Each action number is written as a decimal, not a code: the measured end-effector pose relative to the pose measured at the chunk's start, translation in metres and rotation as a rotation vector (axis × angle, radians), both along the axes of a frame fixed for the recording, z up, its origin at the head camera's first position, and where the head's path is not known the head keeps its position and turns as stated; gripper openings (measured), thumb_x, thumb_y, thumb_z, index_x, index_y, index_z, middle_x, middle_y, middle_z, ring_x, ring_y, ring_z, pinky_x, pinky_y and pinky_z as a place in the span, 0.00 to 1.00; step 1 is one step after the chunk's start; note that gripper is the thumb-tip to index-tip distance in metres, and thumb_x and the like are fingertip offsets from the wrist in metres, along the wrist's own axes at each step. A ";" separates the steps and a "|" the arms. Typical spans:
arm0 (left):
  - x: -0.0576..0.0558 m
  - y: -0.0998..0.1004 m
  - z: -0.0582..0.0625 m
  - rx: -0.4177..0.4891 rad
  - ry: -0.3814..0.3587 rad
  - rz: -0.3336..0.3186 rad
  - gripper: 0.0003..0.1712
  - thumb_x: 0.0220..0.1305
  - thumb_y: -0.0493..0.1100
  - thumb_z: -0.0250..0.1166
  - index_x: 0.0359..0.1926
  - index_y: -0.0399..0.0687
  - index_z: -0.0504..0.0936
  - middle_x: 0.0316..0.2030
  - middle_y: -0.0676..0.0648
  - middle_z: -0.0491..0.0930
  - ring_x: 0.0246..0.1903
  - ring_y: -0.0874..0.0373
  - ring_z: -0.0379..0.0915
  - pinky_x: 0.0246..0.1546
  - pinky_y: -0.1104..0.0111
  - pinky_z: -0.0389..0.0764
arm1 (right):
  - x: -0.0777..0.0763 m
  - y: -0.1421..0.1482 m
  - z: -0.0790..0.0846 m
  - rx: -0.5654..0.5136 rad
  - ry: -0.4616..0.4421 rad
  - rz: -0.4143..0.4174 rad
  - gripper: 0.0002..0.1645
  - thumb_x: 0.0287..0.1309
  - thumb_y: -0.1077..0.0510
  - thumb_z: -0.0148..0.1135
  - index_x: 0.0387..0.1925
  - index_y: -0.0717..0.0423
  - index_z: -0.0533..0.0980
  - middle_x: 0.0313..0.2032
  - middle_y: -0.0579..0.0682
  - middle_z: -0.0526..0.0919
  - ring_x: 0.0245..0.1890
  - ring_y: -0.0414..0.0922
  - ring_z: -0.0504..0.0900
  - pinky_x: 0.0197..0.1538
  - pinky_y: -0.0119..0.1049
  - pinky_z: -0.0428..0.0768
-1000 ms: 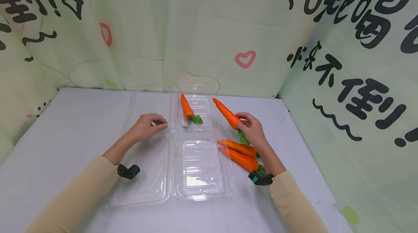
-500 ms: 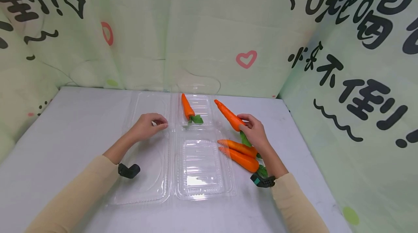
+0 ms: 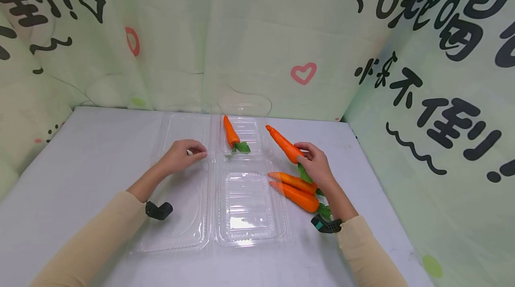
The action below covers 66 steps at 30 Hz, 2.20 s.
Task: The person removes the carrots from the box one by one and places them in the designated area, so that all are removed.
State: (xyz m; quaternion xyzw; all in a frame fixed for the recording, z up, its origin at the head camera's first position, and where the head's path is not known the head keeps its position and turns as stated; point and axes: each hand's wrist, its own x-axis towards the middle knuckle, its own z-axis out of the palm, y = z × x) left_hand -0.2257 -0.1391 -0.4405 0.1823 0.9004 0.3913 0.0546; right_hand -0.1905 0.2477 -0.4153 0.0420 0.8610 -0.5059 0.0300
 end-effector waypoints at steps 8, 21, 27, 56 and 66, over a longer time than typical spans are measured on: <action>-0.001 0.000 0.000 0.005 0.002 -0.006 0.09 0.65 0.44 0.63 0.42 0.45 0.84 0.37 0.46 0.83 0.40 0.53 0.74 0.45 0.60 0.79 | 0.001 0.001 -0.001 0.006 -0.008 -0.012 0.21 0.66 0.60 0.53 0.60 0.52 0.71 0.61 0.55 0.73 0.56 0.53 0.77 0.60 0.47 0.77; -0.002 -0.001 -0.003 0.002 0.007 -0.001 0.09 0.65 0.44 0.64 0.42 0.45 0.84 0.38 0.46 0.83 0.41 0.53 0.75 0.46 0.58 0.79 | 0.003 0.006 -0.002 0.033 -0.002 -0.021 0.22 0.65 0.60 0.52 0.60 0.53 0.71 0.60 0.55 0.74 0.56 0.53 0.77 0.60 0.47 0.77; -0.002 -0.002 -0.003 0.002 0.000 -0.002 0.09 0.65 0.44 0.63 0.42 0.46 0.84 0.38 0.47 0.83 0.41 0.53 0.74 0.45 0.59 0.79 | 0.004 0.010 -0.002 0.051 0.002 -0.014 0.22 0.64 0.60 0.52 0.60 0.54 0.71 0.60 0.56 0.74 0.56 0.54 0.77 0.60 0.48 0.77; -0.001 -0.003 -0.003 0.001 0.009 -0.007 0.09 0.65 0.44 0.63 0.42 0.46 0.84 0.38 0.47 0.83 0.41 0.54 0.74 0.45 0.60 0.79 | 0.008 0.021 -0.002 0.131 0.002 -0.008 0.23 0.63 0.60 0.52 0.60 0.54 0.71 0.61 0.57 0.74 0.57 0.55 0.76 0.59 0.49 0.77; -0.001 -0.002 -0.002 -0.007 0.001 -0.003 0.09 0.65 0.44 0.63 0.43 0.46 0.84 0.38 0.47 0.83 0.41 0.53 0.74 0.45 0.59 0.79 | 0.009 0.026 -0.003 0.161 0.002 0.000 0.23 0.62 0.61 0.52 0.60 0.55 0.71 0.61 0.57 0.73 0.57 0.55 0.75 0.59 0.49 0.77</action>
